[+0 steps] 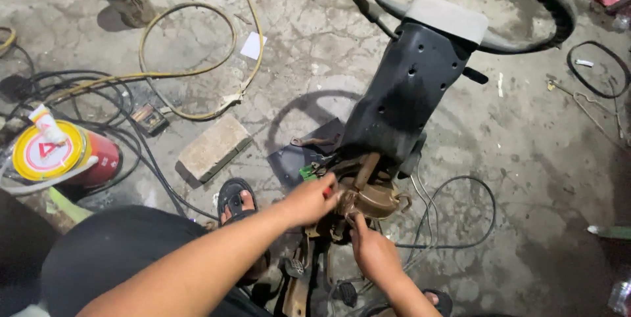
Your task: Using a small hand saw to cut through a metal part of a vehicle steering column assembly
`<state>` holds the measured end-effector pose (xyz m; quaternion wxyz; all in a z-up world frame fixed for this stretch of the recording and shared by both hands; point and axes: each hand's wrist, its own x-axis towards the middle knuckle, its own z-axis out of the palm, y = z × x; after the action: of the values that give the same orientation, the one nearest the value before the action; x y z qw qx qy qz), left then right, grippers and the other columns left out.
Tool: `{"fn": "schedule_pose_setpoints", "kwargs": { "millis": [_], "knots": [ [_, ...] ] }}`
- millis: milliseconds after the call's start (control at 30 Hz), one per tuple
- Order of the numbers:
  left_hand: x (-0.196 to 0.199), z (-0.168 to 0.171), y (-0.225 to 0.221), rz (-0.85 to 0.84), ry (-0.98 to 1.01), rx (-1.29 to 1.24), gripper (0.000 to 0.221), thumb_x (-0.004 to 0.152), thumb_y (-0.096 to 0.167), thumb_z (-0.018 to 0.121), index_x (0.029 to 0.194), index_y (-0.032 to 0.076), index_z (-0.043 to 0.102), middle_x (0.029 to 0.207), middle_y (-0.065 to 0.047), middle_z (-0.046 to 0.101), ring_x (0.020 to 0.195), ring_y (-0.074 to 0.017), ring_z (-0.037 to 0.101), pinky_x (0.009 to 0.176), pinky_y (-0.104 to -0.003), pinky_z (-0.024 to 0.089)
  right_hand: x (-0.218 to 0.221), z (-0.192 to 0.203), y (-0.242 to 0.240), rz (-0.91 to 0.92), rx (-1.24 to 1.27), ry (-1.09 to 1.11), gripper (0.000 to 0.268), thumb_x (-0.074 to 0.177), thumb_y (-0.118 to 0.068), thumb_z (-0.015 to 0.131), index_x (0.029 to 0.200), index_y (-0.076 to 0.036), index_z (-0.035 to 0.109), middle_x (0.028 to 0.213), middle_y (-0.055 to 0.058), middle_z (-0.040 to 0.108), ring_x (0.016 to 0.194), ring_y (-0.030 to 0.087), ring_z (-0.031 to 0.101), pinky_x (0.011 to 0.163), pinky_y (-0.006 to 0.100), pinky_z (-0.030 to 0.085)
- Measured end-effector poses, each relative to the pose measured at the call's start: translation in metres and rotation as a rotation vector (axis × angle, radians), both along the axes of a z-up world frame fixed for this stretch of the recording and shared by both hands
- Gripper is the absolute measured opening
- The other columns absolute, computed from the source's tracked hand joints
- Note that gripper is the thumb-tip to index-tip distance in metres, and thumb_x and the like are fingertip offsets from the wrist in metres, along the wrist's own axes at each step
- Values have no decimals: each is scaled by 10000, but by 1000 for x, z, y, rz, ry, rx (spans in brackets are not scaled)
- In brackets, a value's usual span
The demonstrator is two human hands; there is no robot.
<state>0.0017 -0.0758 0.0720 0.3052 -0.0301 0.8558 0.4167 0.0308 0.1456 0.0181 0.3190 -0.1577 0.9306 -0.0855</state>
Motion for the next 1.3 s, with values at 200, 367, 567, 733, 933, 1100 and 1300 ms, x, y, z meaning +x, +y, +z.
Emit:
{"fn": "schedule_pose_setpoints", "kwargs": {
  "millis": [200,367,567,733,933,1100,1300],
  "knots": [
    [15,-58,6,-106,51,-32,248,1040,360,537,1068,134,439,872,-174,609,737,-373,548,619,-482,364,-27,36,12,-113,2,-95,391,1034,-389,493,1389,-226,485,924,134,753,804,351,701,650,441,510],
    [14,-29,6,-55,-74,2,239,1051,369,512,1122,149,451,933,-156,605,781,-335,556,653,-456,378,-31,52,7,-136,86,-113,409,1069,-433,414,1404,-199,409,898,153,710,783,415,653,629,502,459],
    [21,-38,7,-137,30,-78,231,1045,353,516,1121,145,449,940,-164,628,825,-387,582,656,-504,399,-24,12,5,12,-2,100,306,1071,-374,394,1253,-154,503,712,144,700,602,449,628,524,540,455],
    [21,-52,6,-220,152,-115,279,1040,320,529,1231,128,463,880,-168,638,755,-392,598,580,-513,415,-30,21,4,11,-22,53,283,1098,-362,351,1081,-136,520,713,137,695,613,412,654,528,531,481],
    [20,-49,6,-223,171,-121,261,1030,313,545,1193,127,463,881,-169,640,764,-400,597,599,-517,411,-36,5,8,74,-10,33,240,1073,-344,397,1175,-143,480,739,110,673,614,428,589,505,539,386],
    [21,-43,8,-203,134,-132,319,1024,332,536,1257,121,483,974,-183,679,850,-421,638,646,-538,462,-29,21,-1,-50,-58,-27,293,1094,-369,330,1207,-170,513,691,72,646,605,301,601,534,455,448],
    [18,-34,5,-33,131,-126,240,1040,377,506,1138,164,453,880,-157,624,770,-412,601,592,-505,396,-34,52,-5,-77,-20,-146,387,1085,-351,458,1425,-170,498,890,69,742,782,221,735,714,363,659]
  ]
}}
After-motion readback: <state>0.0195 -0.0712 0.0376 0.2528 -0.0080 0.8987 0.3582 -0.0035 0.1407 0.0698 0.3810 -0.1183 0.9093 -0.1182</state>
